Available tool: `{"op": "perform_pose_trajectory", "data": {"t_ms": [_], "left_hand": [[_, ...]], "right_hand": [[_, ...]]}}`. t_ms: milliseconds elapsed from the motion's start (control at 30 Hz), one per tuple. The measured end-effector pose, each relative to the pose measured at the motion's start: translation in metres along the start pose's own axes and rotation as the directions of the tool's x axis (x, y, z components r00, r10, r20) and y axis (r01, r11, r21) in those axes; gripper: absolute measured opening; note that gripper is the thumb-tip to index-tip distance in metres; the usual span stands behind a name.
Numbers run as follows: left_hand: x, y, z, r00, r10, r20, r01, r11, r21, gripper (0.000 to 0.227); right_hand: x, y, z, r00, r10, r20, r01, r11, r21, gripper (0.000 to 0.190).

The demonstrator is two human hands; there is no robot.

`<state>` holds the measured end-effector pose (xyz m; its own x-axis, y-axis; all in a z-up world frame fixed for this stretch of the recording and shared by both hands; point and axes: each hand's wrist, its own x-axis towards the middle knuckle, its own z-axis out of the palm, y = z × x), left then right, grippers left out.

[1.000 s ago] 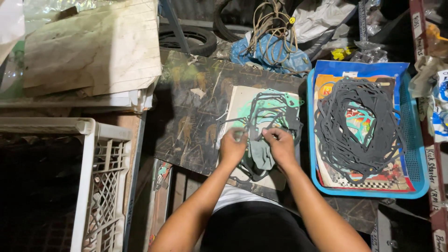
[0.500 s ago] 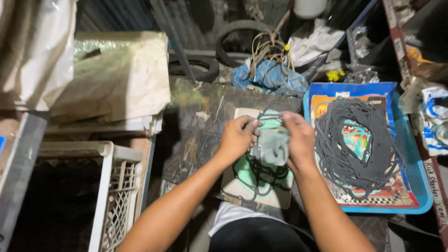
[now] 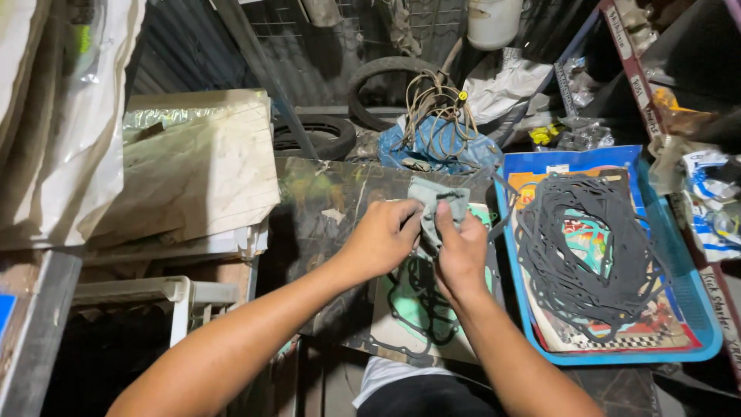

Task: The person cleans a black rubber gasket using a grey cloth. They hold the gasket on a work surface and wipe it thoroughly with the cloth, handling it with both hands to clean different sections.

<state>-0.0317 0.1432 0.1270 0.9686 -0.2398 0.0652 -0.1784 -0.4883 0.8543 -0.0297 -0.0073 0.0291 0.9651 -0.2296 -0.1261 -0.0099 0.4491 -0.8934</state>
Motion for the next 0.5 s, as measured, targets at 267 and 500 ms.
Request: {"op": "perform_pose_trajectory", "data": {"t_ms": [267, 500], "left_hand": [[-0.006, 0.021, -0.027, 0.997, 0.073, 0.008, -0.073, 0.996, 0.056, 0.019], [-0.003, 0.018, -0.030, 0.996, 0.089, 0.025, -0.090, 0.995, 0.037, 0.018]], "right_hand": [[0.009, -0.022, 0.011, 0.982, 0.096, -0.165, -0.064, 0.980, 0.190, 0.017], [-0.007, -0.009, 0.018, 0.994, 0.040, -0.098, -0.030, 0.994, 0.102, 0.011]]}}
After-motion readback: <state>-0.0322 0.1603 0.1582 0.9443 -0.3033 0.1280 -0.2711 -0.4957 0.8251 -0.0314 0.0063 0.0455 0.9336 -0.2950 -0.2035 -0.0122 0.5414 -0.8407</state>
